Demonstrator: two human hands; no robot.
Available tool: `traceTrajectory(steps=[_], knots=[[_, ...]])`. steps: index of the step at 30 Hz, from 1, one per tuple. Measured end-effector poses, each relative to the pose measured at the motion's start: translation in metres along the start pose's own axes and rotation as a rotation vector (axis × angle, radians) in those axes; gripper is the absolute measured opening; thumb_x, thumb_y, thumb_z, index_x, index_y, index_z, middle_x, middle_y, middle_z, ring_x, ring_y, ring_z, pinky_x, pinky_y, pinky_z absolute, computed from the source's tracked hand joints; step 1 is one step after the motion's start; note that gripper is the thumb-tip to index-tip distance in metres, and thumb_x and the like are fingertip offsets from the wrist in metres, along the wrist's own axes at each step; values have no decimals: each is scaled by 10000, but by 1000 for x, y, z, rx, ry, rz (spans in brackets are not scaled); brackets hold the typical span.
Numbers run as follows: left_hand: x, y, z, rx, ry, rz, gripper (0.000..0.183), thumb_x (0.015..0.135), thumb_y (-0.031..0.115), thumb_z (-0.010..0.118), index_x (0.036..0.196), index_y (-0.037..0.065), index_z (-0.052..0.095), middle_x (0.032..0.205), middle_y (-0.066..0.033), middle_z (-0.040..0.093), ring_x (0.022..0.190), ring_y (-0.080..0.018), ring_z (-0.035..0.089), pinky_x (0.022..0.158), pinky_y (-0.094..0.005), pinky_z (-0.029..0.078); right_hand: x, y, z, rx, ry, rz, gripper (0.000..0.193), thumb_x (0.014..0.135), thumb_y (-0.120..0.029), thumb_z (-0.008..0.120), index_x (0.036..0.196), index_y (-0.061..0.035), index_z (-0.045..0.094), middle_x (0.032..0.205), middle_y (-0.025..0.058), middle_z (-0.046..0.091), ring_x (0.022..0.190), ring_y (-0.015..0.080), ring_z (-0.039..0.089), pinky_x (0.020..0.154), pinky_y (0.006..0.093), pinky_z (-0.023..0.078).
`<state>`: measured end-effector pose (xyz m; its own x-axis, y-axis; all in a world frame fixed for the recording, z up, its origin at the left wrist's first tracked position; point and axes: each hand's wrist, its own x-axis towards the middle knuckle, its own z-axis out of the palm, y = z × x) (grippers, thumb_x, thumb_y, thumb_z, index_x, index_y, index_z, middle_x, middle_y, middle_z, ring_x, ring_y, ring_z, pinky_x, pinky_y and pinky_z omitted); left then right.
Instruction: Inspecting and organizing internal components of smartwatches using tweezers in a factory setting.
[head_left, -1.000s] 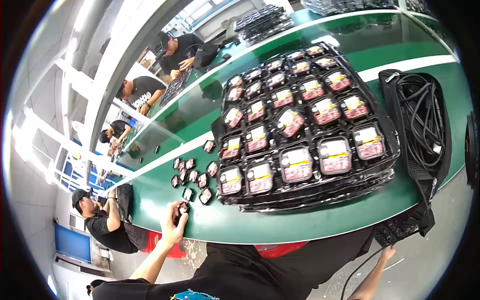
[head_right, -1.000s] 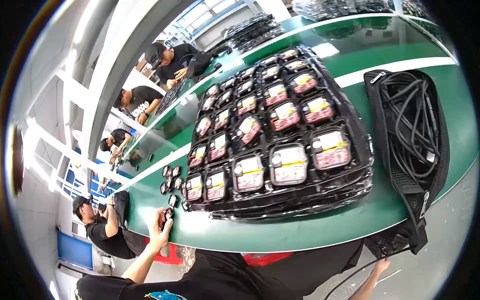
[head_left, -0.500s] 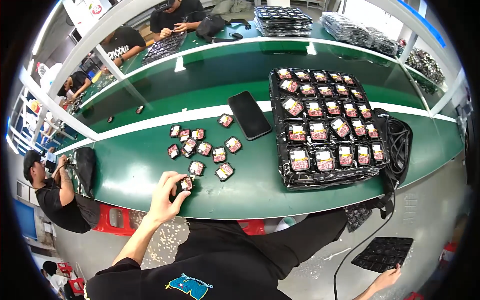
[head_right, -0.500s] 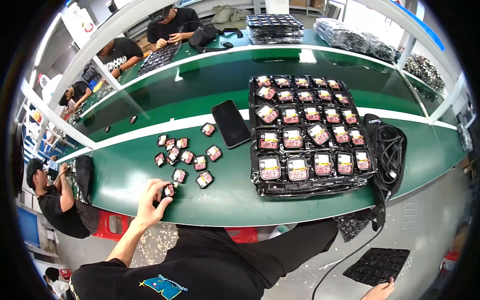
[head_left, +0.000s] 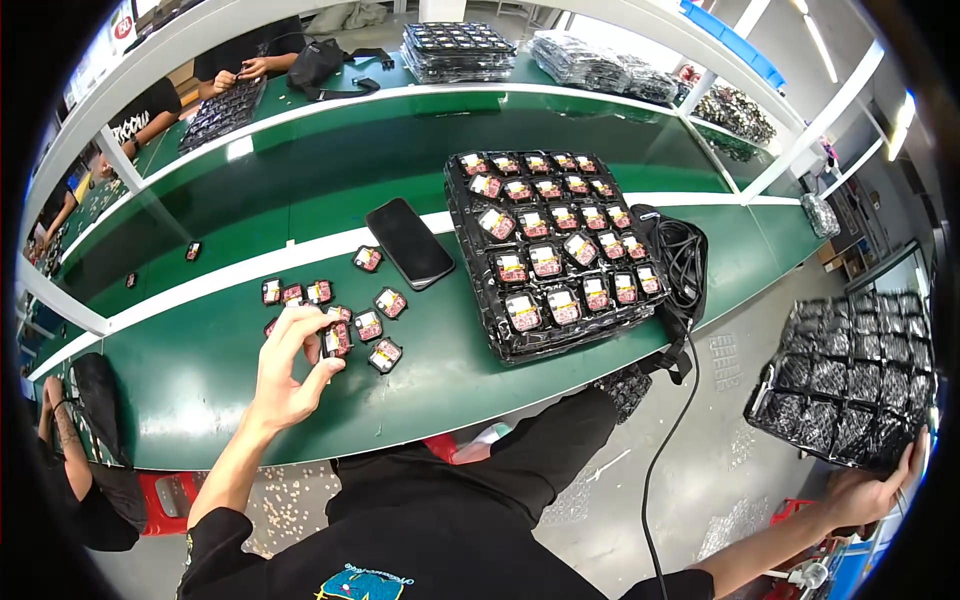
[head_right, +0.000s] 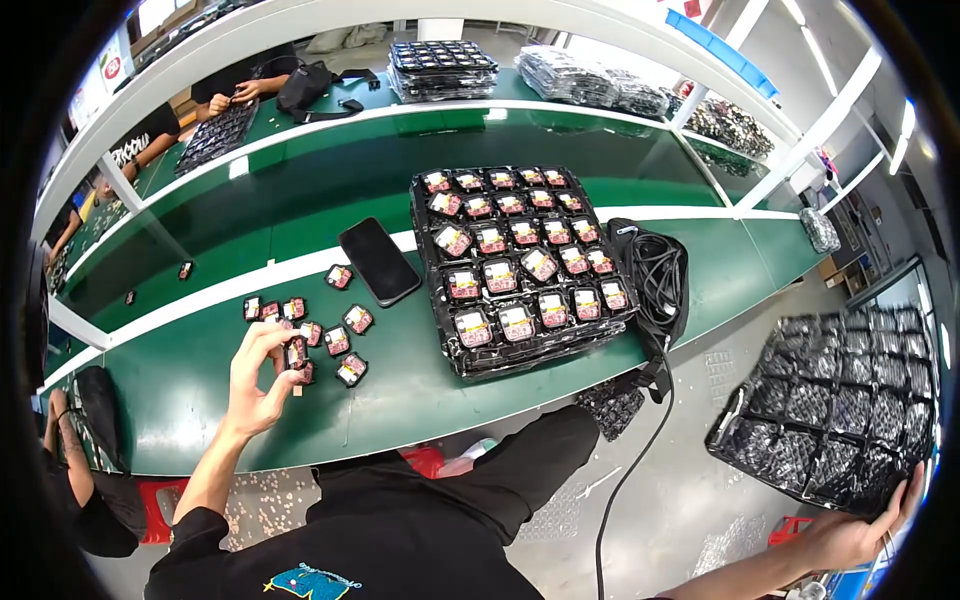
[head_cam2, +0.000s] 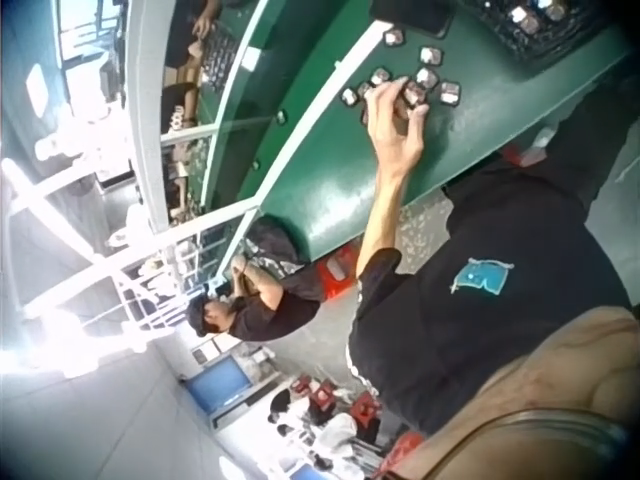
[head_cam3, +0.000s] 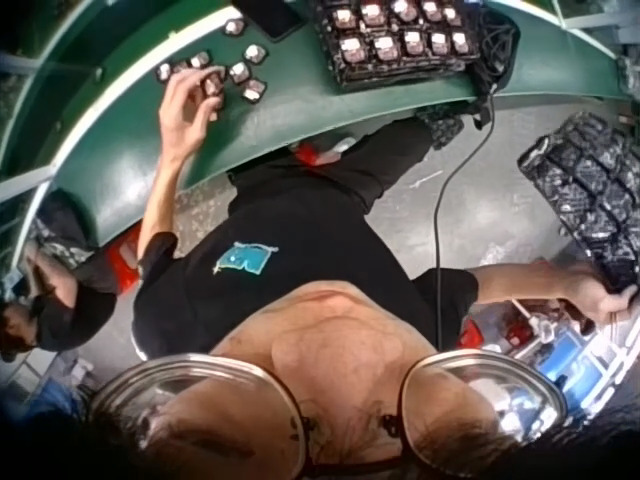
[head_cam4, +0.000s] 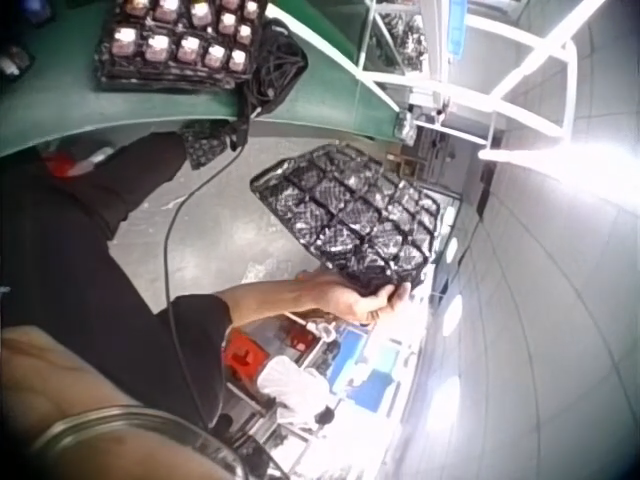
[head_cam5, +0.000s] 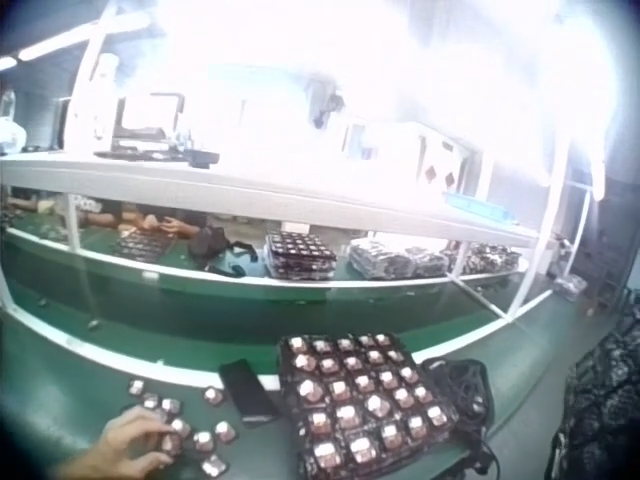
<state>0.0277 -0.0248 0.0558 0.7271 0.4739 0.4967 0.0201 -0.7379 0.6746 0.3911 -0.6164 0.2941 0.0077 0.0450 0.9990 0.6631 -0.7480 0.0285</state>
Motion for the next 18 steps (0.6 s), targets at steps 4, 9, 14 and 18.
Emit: traceTrajectory(steps=[4, 9, 14, 18], knots=[[28, 18, 7, -56, -36, 82, 551, 831, -28, 848, 1359, 1, 692, 1225, -137, 672, 816, -184, 601, 777, -311, 534, 4, -115, 97, 817, 217, 805, 360, 1135, -59, 520, 1429, 61, 689, 1495, 133, 688, 1335, 232, 656, 1205, 368, 499], [43, 20, 8, -128, -36, 145, 573, 863, -18, 855, 1407, 16, 682, 1232, -141, 677, 912, -208, 638, 796, -329, 553, -45, -119, 190, 1068, -81, 867, 354, 1140, -56, 499, 1408, 51, 704, 1406, 118, 733, 1183, 174, 706, 1064, 331, 572], [67, 22, 14, -148, -76, 180, 550, 878, -22, 835, 1404, 13, 679, 1225, -146, 669, 936, -218, 646, 809, -335, 551, -96, -172, 221, 1116, -327, 1059, 314, 1104, -20, 575, 1369, 38, 732, 1313, 80, 763, 1033, 111, 727, 911, 261, 621], [85, 19, 27, -173, 5, 188, 508, 912, -23, 786, 1407, -3, 672, 1213, -117, 658, 865, -185, 623, 805, -321, 538, -122, -211, 236, 1072, -502, 1114, 292, 1105, -57, 584, 1320, -21, 778, 1246, 45, 771, 896, 55, 670, 704, 217, 562]])
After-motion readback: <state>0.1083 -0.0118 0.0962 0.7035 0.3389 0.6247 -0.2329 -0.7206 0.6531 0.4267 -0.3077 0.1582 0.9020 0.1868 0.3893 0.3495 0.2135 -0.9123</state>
